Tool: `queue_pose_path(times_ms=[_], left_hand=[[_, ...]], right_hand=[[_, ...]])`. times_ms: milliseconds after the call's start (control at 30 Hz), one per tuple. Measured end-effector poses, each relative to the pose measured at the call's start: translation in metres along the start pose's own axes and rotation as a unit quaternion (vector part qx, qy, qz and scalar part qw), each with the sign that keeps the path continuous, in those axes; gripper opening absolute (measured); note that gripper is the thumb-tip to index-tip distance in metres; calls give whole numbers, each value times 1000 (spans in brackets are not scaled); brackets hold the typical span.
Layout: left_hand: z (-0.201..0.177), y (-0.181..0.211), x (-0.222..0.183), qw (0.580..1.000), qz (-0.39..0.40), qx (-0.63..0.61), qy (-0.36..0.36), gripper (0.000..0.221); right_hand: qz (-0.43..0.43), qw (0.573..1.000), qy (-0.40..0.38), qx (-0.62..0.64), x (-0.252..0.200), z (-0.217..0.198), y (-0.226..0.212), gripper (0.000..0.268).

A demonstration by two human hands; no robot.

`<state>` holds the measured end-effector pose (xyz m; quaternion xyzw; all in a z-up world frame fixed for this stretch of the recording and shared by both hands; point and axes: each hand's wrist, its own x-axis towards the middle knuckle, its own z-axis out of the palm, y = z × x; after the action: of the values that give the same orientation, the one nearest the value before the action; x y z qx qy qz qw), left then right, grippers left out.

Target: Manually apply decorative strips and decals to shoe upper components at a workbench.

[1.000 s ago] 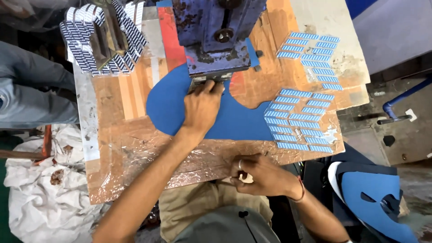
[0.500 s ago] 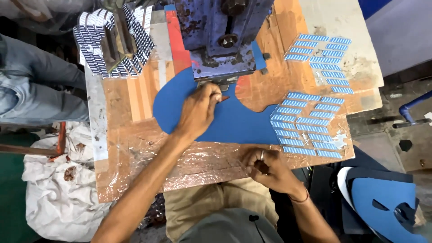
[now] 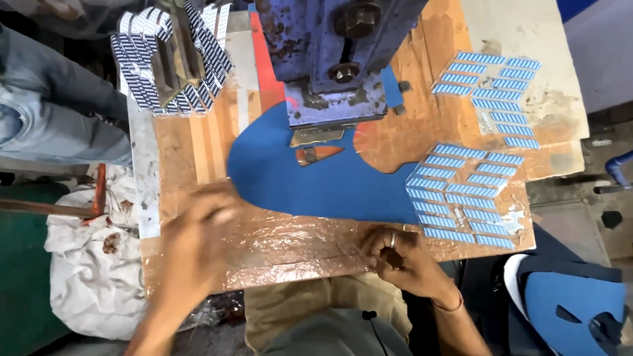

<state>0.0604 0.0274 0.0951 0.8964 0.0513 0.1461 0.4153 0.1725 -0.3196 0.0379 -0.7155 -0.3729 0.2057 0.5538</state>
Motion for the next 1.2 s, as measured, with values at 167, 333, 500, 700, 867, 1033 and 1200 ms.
queue_pose_path(times_ms=[167,333,500,700,867,1033,1200], left_hand=[[-81,-17,-81,949,-202,-56,237,14],[-118,-142,-172,932,-284,221,47,14],[-146,-307,-281,874,-280,354,-181,58],[-52,-20,-77,943,-202,264,0,45],[5,1,-13,989,-24,142,25,30],[25,-3,-7,997,-28,73,8,33],[26,-11,-10,998,-44,43,2,37]], right_hand=[[94,994,7,46,-10,7,13,16],[153,985,27,72,-8,25,9,14],[201,979,-30,21,16,58,-38,17],[-164,961,-67,-215,66,55,-32,32],[-92,905,50,-412,148,-1,9,4],[-121,843,-27,-524,169,-5,24,10],[-125,771,-109,-615,169,-6,32,19]])
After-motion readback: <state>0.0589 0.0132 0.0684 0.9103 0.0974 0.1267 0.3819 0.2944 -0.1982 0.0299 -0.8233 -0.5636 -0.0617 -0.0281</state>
